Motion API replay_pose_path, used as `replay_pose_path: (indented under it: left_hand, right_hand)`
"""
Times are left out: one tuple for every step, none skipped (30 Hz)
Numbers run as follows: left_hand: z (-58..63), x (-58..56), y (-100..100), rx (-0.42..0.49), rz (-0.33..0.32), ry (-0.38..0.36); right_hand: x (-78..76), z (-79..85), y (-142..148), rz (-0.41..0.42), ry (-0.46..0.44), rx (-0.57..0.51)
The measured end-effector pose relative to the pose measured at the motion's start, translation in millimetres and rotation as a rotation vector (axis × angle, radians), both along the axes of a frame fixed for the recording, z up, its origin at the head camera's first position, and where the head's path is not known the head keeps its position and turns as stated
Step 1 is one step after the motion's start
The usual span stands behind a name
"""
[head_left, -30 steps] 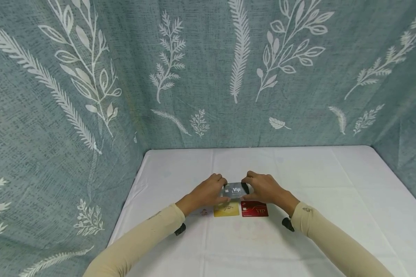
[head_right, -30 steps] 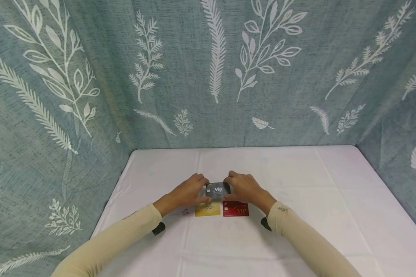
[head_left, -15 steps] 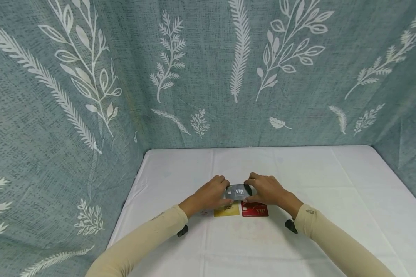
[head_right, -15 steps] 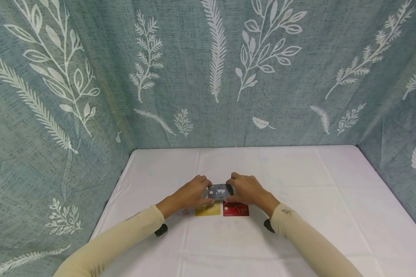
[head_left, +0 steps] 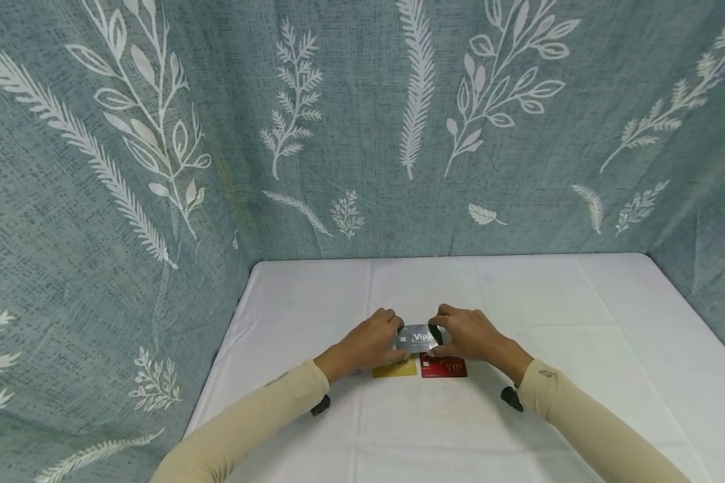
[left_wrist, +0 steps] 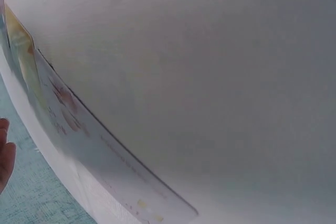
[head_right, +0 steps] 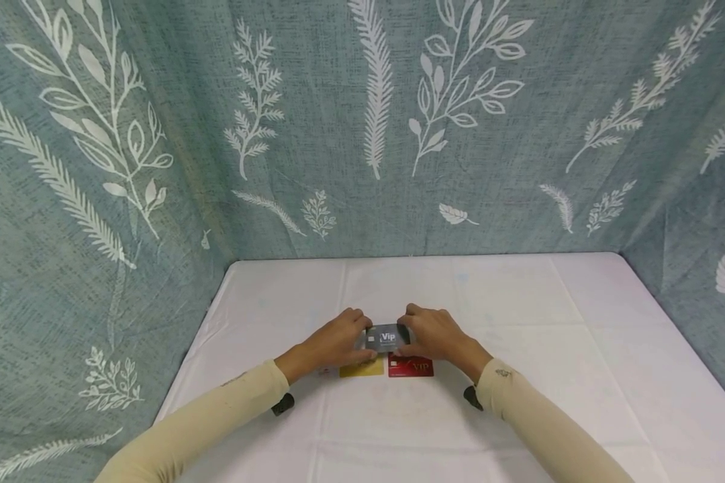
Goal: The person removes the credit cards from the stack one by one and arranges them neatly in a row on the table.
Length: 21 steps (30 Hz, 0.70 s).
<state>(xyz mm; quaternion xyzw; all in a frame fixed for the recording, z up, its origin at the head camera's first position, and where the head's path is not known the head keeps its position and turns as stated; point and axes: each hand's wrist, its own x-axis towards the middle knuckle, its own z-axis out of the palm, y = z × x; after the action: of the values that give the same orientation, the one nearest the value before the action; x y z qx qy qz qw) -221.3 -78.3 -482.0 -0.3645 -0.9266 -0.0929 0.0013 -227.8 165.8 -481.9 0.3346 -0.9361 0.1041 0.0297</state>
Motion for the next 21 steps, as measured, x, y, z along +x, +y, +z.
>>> replay_pose_path:
  left_hand:
    - [-0.1,0.2,0.6,-0.002,0.002,-0.002]
    - [-0.2,0.5,1.1,-0.005,0.003,-0.002]
    - [-0.2,0.7,1.7,-0.004,0.004,-0.004]
    - [0.0,1.0,2.4,-0.004,0.005,-0.005]
    - [-0.1,1.3,2.8,-0.005,0.005,-0.004]
    - [0.1,1.5,3.3,-0.004,0.005,-0.004]
    - [0.3,1.9,3.7,-0.005,0.004,-0.002]
    - [0.6,2.2,4.0,-0.008,0.002,0.001]
    - [0.7,2.4,4.4,-0.01,0.002,0.002]
    - [1.0,2.5,4.7,-0.012,0.001,0.001]
    - [1.3,2.7,4.9,-0.015,0.0,0.0]
    - [1.7,2.9,5.2,-0.018,0.0,-0.002]
    - [2.0,3.0,5.3,-0.021,-0.002,-0.002]
    - [2.2,2.9,5.4,-0.02,-0.003,-0.002]
    - [2.4,2.7,5.5,-0.019,-0.005,-0.001]
    - [2.4,2.6,5.5,-0.02,-0.008,0.003]
    - [2.7,2.5,5.5,-0.02,-0.012,0.01]
    - [3.0,2.4,5.5,-0.019,-0.015,0.015]
    - [3.1,2.3,5.6,-0.017,-0.017,0.02]
    - [3.3,2.3,5.6,-0.017,-0.02,0.025]
    - [3.5,2.2,5.7,-0.019,-0.022,0.029]
  right_hand:
    - [0.4,0.0,0.5,0.0,0.001,0.002]
    - [0.8,0.1,0.9,-0.001,0.0,0.001]
    - [1.2,0.2,1.3,-0.003,0.0,0.0]
    - [1.5,0.3,1.6,-0.006,-0.001,0.001]
    - [1.7,0.3,1.9,-0.008,-0.001,0.002]
    - [1.9,0.3,2.2,-0.009,-0.003,0.002]
    - [1.8,0.1,2.5,-0.009,-0.002,0.002]
    - [1.8,-0.1,2.7,-0.01,-0.004,0.002]
    - [1.8,-0.1,2.8,-0.012,-0.006,0.003]
    - [2.0,-0.1,3.1,-0.013,-0.006,0.004]
    - [2.1,-0.2,3.3,-0.013,-0.005,0.003]
    - [2.4,0.0,3.5,-0.013,-0.006,0.003]
    - [2.5,0.0,3.8,-0.013,-0.006,0.003]
    - [2.8,0.3,3.9,-0.013,-0.006,0.002]
    - [2.9,0.6,4.3,-0.011,-0.003,0.002]
    - [2.8,0.5,4.8,-0.011,0.0,0.002]
    - [2.6,0.5,5.1,-0.01,0.001,-0.001]
    - [2.4,0.4,5.6,-0.01,0.002,-0.001]
    - [2.0,0.2,6.0,-0.01,0.004,-0.001]
    - [1.9,0.2,6.5,-0.007,0.007,-0.003]
    - [1.9,0.3,7.0,-0.005,0.008,-0.004]
